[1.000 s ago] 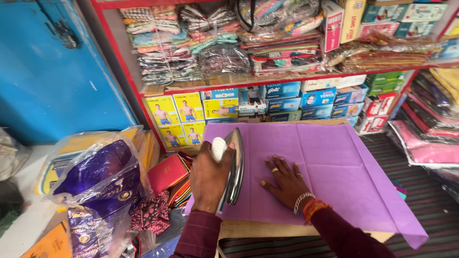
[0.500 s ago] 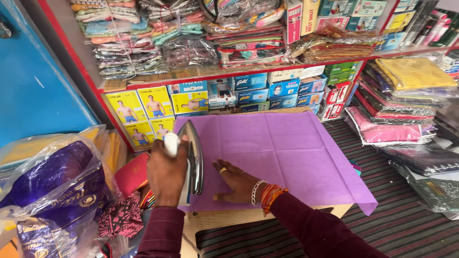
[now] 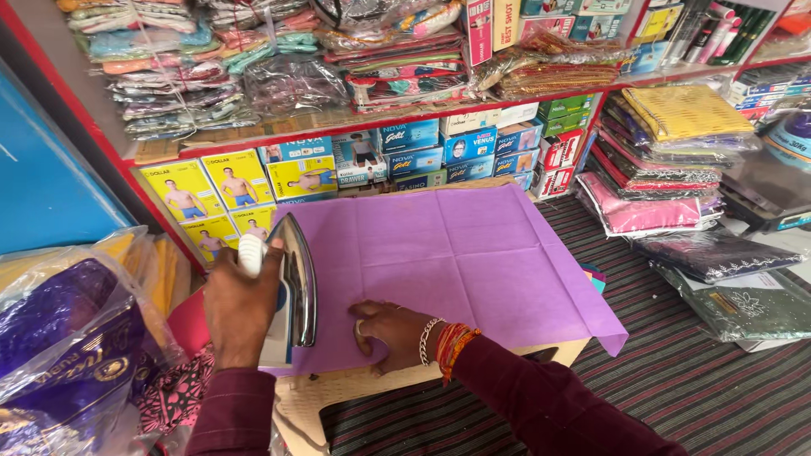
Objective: The person unfolds a purple fabric on a wooden table and irons it with an electric iron. The person repeatedly moves the iron across the fabric to smooth out wrinkles.
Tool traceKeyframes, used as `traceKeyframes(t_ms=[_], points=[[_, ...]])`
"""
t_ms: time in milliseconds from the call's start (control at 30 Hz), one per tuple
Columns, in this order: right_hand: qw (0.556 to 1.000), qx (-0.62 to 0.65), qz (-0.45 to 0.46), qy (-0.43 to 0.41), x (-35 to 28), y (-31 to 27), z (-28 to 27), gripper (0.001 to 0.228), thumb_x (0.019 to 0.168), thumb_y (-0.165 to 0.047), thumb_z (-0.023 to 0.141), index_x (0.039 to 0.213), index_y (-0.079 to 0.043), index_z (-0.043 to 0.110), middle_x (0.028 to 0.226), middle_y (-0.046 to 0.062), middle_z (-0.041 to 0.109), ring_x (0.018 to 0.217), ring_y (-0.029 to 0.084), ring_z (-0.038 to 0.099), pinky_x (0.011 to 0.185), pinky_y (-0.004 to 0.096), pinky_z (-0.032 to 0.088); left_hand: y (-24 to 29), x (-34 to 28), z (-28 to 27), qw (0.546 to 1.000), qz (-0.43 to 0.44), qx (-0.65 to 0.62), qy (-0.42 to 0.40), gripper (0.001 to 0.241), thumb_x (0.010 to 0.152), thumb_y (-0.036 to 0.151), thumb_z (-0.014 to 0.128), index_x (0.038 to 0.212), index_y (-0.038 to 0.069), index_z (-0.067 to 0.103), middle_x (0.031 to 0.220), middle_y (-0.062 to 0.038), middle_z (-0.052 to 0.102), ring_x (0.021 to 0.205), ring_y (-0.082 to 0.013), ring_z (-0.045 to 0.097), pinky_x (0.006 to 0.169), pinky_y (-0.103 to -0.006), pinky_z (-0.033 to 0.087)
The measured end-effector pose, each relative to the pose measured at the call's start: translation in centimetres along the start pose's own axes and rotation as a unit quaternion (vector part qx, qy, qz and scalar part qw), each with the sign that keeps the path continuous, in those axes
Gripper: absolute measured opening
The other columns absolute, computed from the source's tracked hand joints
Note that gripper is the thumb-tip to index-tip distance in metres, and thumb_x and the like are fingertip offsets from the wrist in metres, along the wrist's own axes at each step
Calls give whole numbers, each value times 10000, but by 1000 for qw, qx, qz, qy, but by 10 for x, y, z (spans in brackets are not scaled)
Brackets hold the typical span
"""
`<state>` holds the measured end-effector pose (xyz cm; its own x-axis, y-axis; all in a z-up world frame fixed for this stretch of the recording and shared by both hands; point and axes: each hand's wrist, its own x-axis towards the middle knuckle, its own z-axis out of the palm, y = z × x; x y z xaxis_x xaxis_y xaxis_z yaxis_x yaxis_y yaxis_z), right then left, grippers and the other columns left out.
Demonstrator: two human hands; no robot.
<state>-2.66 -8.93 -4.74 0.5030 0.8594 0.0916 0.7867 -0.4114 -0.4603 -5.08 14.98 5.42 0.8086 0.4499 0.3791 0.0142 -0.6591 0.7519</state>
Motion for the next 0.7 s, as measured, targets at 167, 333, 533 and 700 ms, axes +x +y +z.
traceKeyframes(t_ms=[167, 333, 533, 700], points=[[998, 51, 4, 29, -7, 0, -8, 246, 766, -249, 864, 774, -92, 675, 1415, 217, 560, 1312, 347, 554, 1016, 468, 526, -1, 3, 4, 999, -4, 31, -11, 585, 886, 499, 761, 1026, -60, 665, 956, -310, 713, 887, -476, 702, 777, -545, 524], [987, 93, 119, -48, -14, 1, -17, 160, 899, -196, 744, 876, -69, 649, 855, 103, 754, 741, 203, 748, 728, 347, 648, 4, 0, 4, 1000, -9, 16, -17, 573, 875, 502, 745, 1027, -44, 663, 954, -297, 719, 885, -461, 712, 771, -542, 528], [953, 172, 216, -126, -40, -14, -39, 133, 818, -106, 757, 835, -7, 671, 729, 71, 710, 603, 176, 725, 578, 344, 627, 5, 0, 14, 998, -31, 28, -45, 556, 853, 502, 752, 1025, -21, 671, 946, -288, 727, 876, -456, 716, 774, -535, 535], [952, 153, 212, -161, -42, -22, -49, 217, 836, -221, 826, 817, -46, 700, 744, 58, 723, 650, 135, 688, 609, 318, 579, 7, -1, 25, 998, -25, 28, -41, 564, 859, 511, 751, 1008, -26, 666, 943, -283, 722, 865, -448, 718, 762, -531, 534]])
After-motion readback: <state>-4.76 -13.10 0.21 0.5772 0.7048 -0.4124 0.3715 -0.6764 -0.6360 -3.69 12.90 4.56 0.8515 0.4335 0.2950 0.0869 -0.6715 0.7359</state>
